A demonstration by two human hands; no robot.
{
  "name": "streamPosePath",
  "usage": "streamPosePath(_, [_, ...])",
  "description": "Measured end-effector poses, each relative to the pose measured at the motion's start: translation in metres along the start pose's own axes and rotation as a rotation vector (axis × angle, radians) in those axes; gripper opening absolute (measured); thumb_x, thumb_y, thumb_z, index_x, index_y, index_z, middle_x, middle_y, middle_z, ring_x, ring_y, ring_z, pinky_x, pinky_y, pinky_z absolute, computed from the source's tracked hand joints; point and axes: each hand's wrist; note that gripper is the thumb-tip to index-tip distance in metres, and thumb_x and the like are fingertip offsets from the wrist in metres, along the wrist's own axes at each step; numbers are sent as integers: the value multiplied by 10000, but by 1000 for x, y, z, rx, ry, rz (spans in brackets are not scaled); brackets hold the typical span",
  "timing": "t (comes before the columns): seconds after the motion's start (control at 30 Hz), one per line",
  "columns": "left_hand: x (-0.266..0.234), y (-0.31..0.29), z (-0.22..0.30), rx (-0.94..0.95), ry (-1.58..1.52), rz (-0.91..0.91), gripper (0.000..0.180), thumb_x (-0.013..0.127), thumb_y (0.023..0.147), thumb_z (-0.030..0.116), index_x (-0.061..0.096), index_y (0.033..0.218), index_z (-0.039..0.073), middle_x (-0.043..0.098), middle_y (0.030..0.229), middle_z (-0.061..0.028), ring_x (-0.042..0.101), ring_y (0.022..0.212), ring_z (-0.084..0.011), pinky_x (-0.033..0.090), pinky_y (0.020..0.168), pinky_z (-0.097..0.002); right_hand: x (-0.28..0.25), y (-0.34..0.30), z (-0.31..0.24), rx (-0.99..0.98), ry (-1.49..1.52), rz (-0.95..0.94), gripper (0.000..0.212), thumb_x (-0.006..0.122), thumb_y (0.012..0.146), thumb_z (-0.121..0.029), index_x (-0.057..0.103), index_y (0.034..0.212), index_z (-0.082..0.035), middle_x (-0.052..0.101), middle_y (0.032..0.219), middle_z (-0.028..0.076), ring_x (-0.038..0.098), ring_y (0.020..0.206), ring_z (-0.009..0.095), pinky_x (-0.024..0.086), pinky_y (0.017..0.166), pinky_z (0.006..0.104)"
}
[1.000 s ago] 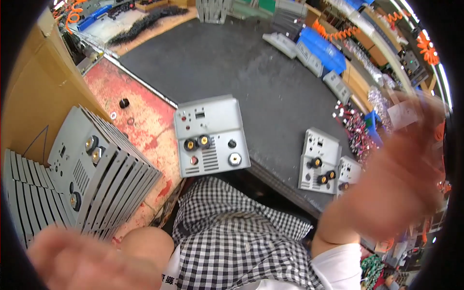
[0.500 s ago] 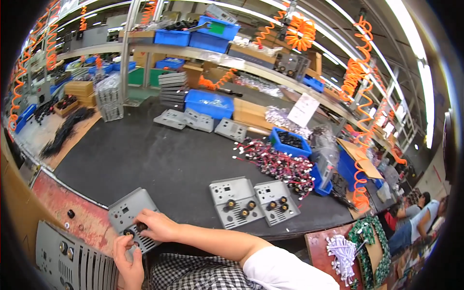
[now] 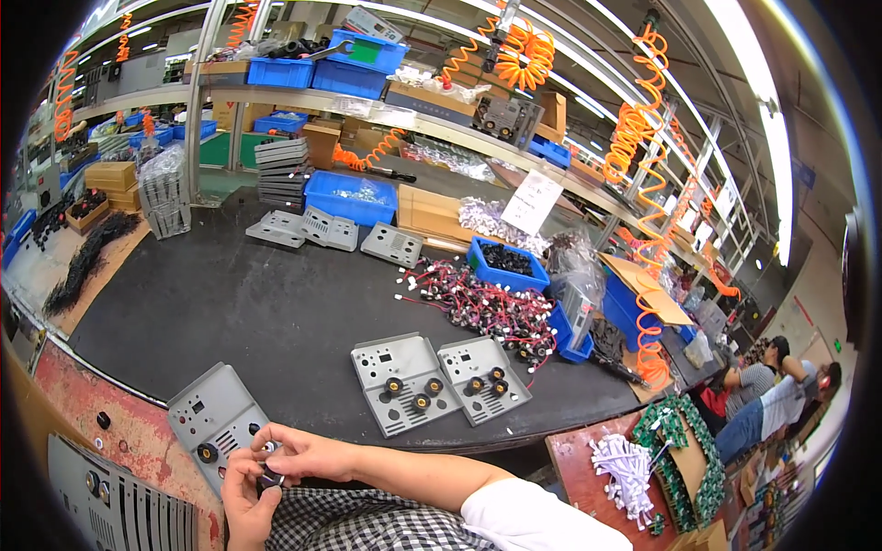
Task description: The person assembles electronic components and knobs into a grey metal electronics chassis by hand.
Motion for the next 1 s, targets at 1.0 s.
streamPosePath(1.0, [-25,-21,-38,-370,-780,323,264,462,952,163,516,1128,-26,580,1050,-146,564,942,-252,479,829,-347,8,19,-3,-770,-1054,238,408,727,653,-127,578,1028,-65,574,909,70,542,918,272,432,820,400])
Point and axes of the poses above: each hand's wrist, its own y-axis towards the middle knuckle, its own x-axis out of the palm, z = x × y
